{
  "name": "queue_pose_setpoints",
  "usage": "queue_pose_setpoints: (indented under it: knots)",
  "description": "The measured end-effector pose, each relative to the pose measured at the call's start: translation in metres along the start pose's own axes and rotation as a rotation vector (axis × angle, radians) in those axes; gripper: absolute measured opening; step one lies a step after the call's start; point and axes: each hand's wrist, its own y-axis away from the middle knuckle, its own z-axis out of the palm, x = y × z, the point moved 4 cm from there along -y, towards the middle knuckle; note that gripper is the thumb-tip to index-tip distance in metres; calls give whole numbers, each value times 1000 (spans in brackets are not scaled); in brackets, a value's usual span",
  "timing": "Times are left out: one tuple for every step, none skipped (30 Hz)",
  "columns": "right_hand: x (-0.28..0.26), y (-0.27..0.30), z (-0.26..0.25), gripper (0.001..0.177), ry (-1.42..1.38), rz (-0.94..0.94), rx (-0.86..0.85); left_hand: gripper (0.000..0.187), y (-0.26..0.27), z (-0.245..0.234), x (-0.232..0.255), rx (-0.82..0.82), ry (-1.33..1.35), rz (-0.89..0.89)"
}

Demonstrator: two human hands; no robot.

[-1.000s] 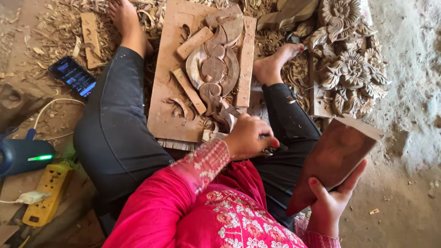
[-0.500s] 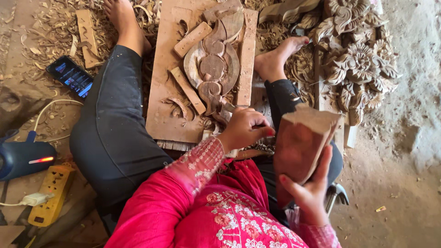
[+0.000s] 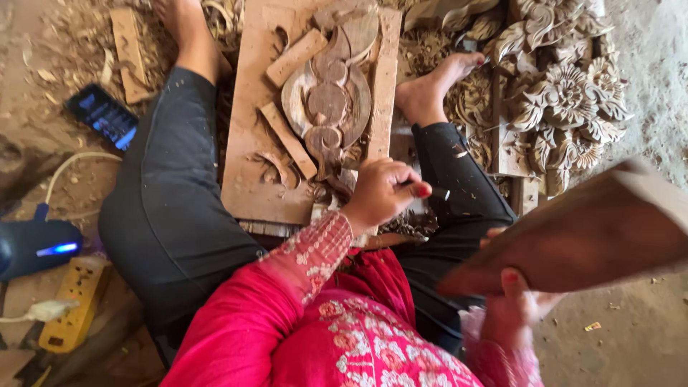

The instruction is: The person carves a wooden piece using a chisel and a wooden mallet. They repeatedly strike the chisel to shape the wood, occasionally adjusting the piece and clearing wood shavings.

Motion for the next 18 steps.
queue_pose_setpoints:
  knots:
    - [2, -6, 0, 68, 71, 30, -33, 44, 1, 1, -1, 16, -16, -26]
    - [4, -11, -1, 76, 133, 45, -61, 44, -2, 1, -2, 19, -24, -32]
    - [5, -16, -2, 85, 195, 60, -90, 44, -4, 1, -1, 23, -31, -39]
    - [6, -18, -3, 95, 259, 79, -111, 44, -5, 2, -1, 18, -33, -47]
    - [6, -19, -4, 104, 323, 98, -132, 45, -5, 3, 1, 34, -24, -28]
    - [7, -25, -7, 99, 178, 94, -96, 45, -8, 3, 1, 58, -19, -10]
    - [7, -30, -10, 94, 33, 90, -59, 45, -10, 2, 0, 82, -13, 8]
    - [7, -35, -12, 89, -105, 91, -27, 45, -12, 4, -3, 97, -1, -54]
    - [8, -40, -10, 95, -16, 97, -64, 45, -14, 5, -7, 111, 12, -117]
    - [9, -43, -8, 100, 70, 101, -101, 45, -15, 6, -10, 125, 22, -180]
    - [10, -48, -6, 106, 156, 105, -138, 44, -15, 6, -10, 155, 23, -204]
    - [11, -52, -5, 112, 238, 93, -165, 43, -21, 5, -9, 177, 22, -211]
    - [12, -56, -5, 118, 320, 82, -191, 42, -26, 4, -7, 200, 22, -219]
    - [15, -56, -6, 124, 403, 76, -217, 41, -27, 3, -3, 264, 63, -223]
    - [17, -54, -10, 124, 291, 89, -157, 39, -26, 2, 0, 327, 105, -226]
    - [20, -49, -14, 123, 182, 107, -101, 38, -22, 0, 3, 392, 149, -237]
    - [23, -41, -19, 123, 72, 125, -44, 34, -18, 3, 14, 298, -20, -70]
    - [25, -36, -24, 122, 29, 103, 1, 29, -10, 8, 26, 211, -186, 96]
